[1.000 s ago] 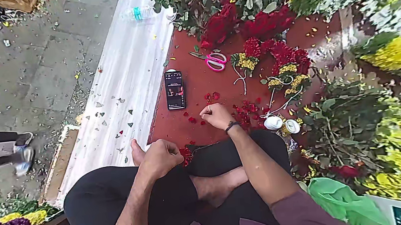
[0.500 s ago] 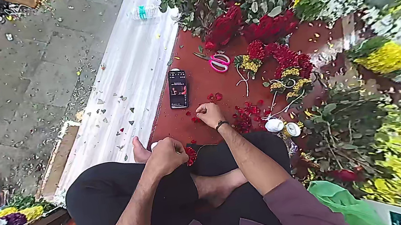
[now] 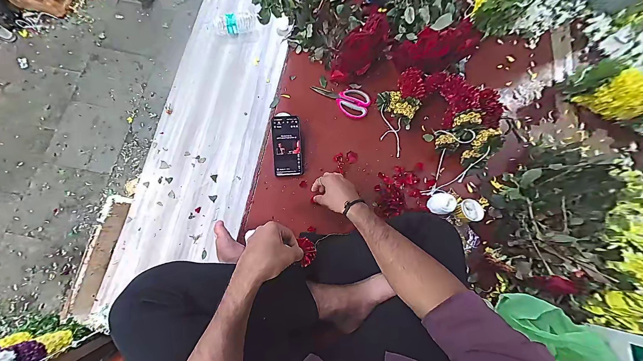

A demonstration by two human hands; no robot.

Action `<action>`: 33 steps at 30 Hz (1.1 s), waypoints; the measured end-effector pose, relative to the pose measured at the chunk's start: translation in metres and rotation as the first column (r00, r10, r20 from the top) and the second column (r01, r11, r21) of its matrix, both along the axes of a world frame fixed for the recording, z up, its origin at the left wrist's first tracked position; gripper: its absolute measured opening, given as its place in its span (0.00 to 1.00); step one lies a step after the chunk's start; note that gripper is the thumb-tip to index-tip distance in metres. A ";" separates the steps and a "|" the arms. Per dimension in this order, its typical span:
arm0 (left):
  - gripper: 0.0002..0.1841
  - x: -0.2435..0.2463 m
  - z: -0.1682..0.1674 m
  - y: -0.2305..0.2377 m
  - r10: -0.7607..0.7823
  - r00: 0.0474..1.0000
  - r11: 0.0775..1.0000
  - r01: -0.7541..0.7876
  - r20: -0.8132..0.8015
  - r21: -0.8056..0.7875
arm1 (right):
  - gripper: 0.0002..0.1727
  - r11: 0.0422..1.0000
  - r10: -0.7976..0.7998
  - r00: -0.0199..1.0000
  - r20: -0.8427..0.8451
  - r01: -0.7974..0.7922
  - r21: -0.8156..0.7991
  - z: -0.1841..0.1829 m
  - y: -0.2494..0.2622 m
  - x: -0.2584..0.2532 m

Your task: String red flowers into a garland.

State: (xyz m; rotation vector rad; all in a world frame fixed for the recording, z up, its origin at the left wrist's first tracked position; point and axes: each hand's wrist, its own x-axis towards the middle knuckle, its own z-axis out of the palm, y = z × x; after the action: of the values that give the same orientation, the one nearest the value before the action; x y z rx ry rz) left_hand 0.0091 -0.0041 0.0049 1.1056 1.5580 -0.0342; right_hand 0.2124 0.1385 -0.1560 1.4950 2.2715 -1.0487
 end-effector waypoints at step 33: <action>0.10 -0.006 -0.005 0.000 0.026 0.999 0.999 -0.027 -0.036 -0.026 | 0.11 0.714 -0.700 0.330 -0.633 0.345 -0.610 0.085 -0.038 0.017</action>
State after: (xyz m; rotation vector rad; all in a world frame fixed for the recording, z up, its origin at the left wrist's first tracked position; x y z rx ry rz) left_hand 0.0034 -0.0039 -0.0002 1.0687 1.5989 -0.0570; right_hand 0.2294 0.1007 -0.0714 1.8425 1.7087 -2.7880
